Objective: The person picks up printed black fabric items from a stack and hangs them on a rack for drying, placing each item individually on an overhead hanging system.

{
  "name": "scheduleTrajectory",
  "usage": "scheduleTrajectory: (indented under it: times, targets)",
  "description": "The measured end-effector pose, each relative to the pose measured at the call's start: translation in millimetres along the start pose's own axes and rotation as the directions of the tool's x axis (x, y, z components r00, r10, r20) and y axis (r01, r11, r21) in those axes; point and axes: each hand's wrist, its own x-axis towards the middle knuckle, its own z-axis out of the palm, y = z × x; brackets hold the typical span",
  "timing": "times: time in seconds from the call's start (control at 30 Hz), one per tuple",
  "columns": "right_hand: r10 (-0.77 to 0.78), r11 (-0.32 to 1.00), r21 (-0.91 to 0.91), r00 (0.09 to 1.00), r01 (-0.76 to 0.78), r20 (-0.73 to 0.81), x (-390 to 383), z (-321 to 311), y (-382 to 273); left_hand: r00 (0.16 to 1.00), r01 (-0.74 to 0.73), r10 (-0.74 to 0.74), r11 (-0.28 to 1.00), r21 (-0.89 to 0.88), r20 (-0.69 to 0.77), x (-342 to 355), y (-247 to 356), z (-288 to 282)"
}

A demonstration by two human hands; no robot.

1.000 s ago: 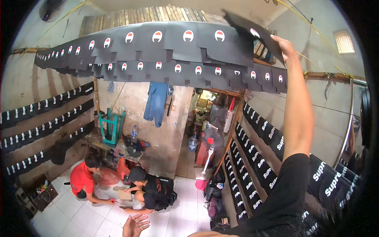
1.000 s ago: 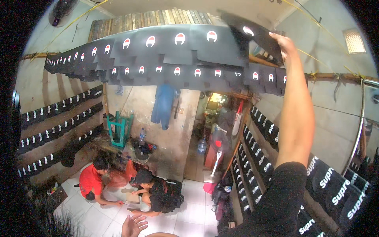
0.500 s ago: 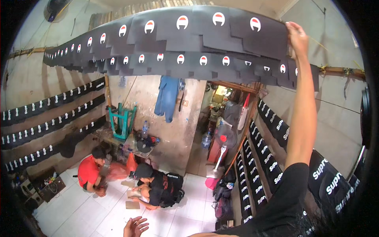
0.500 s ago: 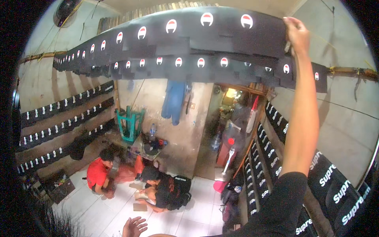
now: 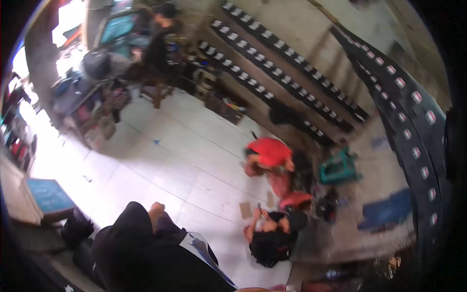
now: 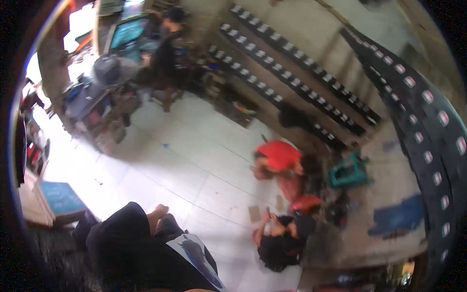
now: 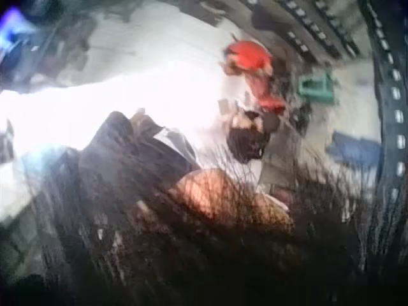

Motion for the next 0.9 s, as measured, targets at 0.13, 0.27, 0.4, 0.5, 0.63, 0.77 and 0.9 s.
scheduleTrajectory:
  times: [0.13,0.27,0.4,0.5,0.63,0.77,0.9]
  targets:
    - [0.535,0.831,-0.328,0.481,-0.45,0.695,-179.6,184.4,93.3,0.849,0.52,-0.368,0.713,-0.47,0.379,-59.4,-172.0,52.3]
    - [0.685,0.61,-0.644,-0.102,-0.462,0.722,-292.1,283.1,112.7,0.621,0.687,-0.493,-0.031,-0.726,0.609,-90.3,-219.7,42.6]
    - [0.585,0.523,-0.667,-0.347,-0.531,0.734,-334.7,397.2,109.5,0.547,0.525,-0.633,-0.25,-0.813,0.548,-91.4,-216.8,-20.0]
    - [0.597,0.716,-0.506,0.046,-0.481,0.801,-327.9,497.6,54.7,0.682,0.564,-0.683,0.265,-0.782,0.261,-41.5,-229.0,-61.3]
    - [0.596,0.679,-0.524,-0.03,-0.515,0.802,-328.0,589.5,-13.6,0.757,0.301,-0.585,-0.084,-0.95,0.291,1.8,-230.4,-127.9]
    - [0.51,0.715,-0.568,-0.251,-0.407,0.823,-366.1,654.5,-35.8,0.755,0.201,-0.613,-0.122,-0.972,0.233,9.1,-241.5,-165.9]
    - [0.646,0.667,-0.741,-0.433,-0.081,0.629,-421.5,690.0,-36.4,0.466,0.142,-0.743,-0.472,-0.87,0.48,11.5,-252.3,-123.6]
